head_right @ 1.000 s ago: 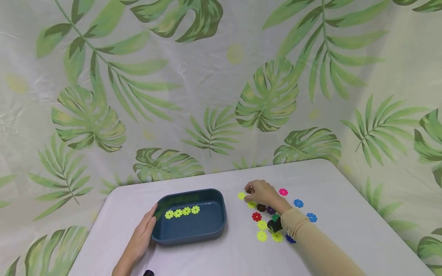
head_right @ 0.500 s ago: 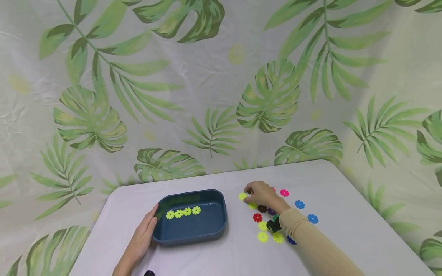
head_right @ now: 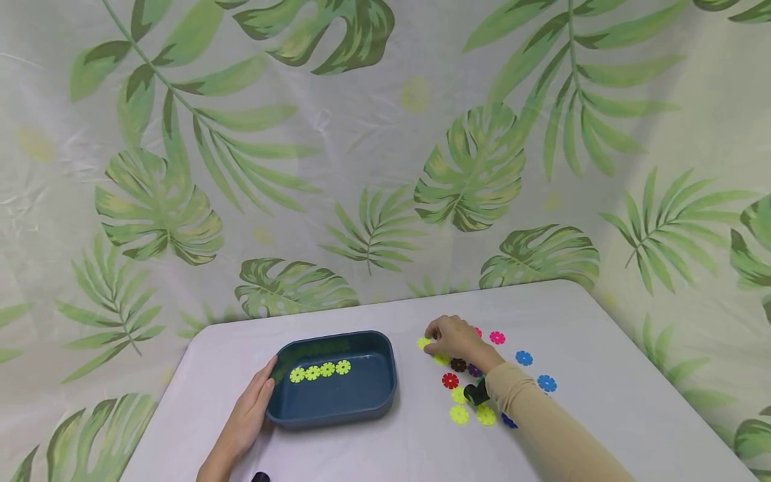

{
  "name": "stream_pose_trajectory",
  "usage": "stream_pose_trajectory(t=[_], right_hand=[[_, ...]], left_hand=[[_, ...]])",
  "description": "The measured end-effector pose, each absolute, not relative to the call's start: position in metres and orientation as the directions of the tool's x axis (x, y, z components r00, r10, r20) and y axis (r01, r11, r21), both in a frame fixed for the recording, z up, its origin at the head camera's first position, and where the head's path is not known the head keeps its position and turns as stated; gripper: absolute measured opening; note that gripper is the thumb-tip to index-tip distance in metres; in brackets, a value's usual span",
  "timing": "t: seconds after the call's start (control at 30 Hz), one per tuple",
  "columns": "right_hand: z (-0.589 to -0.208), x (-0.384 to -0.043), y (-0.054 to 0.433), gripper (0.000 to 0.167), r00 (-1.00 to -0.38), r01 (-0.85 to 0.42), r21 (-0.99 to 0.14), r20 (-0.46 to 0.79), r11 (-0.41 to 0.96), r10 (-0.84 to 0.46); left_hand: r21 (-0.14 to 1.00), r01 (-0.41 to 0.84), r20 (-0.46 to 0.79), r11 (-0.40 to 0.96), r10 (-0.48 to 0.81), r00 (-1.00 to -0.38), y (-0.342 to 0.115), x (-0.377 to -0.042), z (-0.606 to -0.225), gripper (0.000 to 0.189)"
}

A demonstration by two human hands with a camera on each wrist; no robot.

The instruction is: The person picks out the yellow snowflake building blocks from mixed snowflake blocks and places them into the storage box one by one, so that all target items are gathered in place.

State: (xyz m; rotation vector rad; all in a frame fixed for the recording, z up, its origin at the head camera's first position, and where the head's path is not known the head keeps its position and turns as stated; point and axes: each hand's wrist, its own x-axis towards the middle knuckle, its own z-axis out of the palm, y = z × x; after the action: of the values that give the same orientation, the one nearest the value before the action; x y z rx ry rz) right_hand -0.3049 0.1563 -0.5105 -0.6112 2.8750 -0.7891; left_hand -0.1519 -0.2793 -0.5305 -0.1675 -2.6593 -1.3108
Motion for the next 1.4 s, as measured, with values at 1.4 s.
stream_pose_trajectory(t=[1.4], right_hand=[[-0.476,-0.314,0.134,0.024,-0.872,-0.477,-0.491,0.162,0.729,-0.462]], left_hand=[[0.777,0.187,0.214,0.6,0.027,-0.976,-0.28,-0.153,-0.533,0.05]])
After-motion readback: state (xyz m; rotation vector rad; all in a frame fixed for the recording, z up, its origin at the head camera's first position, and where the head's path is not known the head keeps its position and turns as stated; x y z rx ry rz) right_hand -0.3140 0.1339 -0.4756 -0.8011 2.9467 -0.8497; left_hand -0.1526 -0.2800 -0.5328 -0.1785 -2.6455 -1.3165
